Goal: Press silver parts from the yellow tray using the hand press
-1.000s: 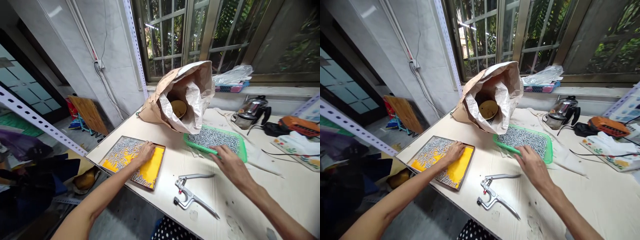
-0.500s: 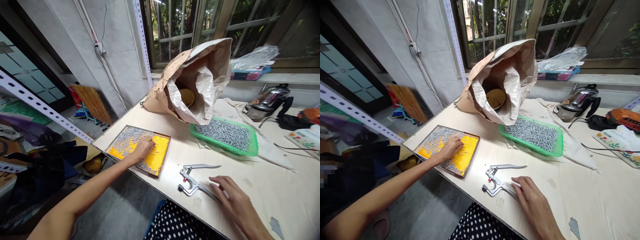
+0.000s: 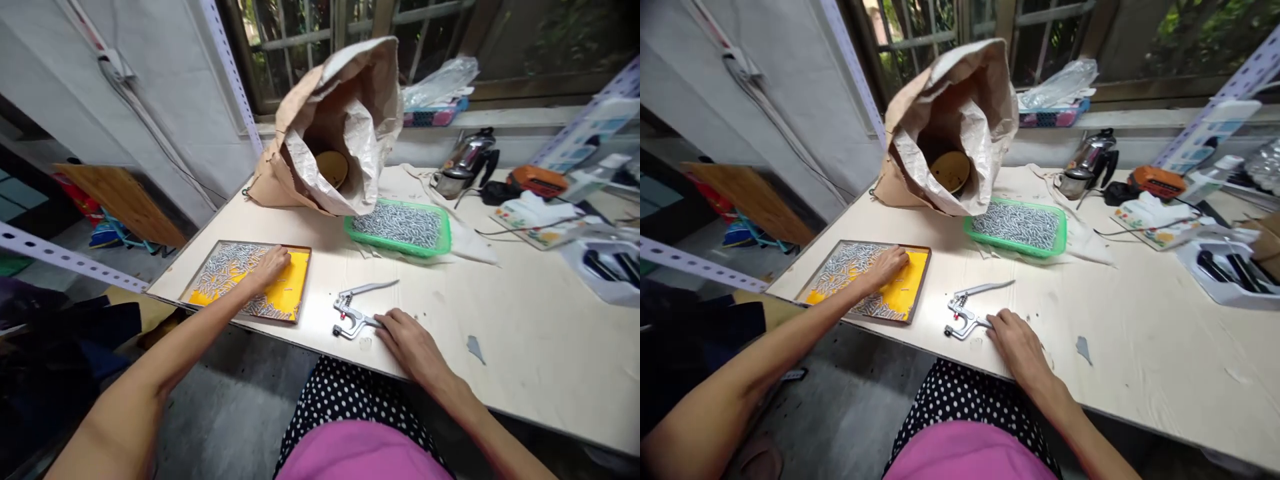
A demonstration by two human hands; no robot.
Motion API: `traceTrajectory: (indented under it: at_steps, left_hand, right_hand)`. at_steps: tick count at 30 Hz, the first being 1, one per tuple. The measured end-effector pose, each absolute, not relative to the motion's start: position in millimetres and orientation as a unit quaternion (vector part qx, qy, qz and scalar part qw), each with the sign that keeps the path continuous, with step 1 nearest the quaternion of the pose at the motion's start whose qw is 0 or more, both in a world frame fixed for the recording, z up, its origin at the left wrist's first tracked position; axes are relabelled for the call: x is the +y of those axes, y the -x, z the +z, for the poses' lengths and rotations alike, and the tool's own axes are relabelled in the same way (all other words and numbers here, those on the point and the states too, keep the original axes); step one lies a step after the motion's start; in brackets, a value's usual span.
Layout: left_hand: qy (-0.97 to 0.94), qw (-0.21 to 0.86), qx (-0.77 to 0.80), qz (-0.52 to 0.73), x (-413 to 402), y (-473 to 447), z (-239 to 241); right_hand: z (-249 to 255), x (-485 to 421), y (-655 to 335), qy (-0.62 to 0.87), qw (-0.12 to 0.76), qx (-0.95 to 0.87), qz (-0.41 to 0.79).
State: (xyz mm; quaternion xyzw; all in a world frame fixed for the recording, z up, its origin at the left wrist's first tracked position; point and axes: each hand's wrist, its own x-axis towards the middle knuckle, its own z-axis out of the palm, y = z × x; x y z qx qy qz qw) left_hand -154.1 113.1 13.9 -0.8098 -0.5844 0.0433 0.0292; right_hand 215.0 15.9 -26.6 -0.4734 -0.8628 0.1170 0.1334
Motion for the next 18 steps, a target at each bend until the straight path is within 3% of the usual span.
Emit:
traceTrajectory:
  at_steps: [4, 10, 18]
  left_hand:
    - [0.793, -0.053, -0.601, -0.084, 88.9, 118.4, 30.8]
    - [0.69, -0.343, -0.619, -0.156, 32.0, 45.2, 34.7]
    - [0.574, -0.437, -0.67, -0.175, 32.2, 23.0, 11.3]
  right_hand:
    - [-20.3, 20.5, -209.9, 0.495, 0.073, -0.858, 0.113]
    - [-18.1, 22.9, -209.0, 0.502, 0.044, -0.858, 0.104]
    - [-19.1, 24.1, -209.5, 0.483, 0.047, -0.871, 0.072]
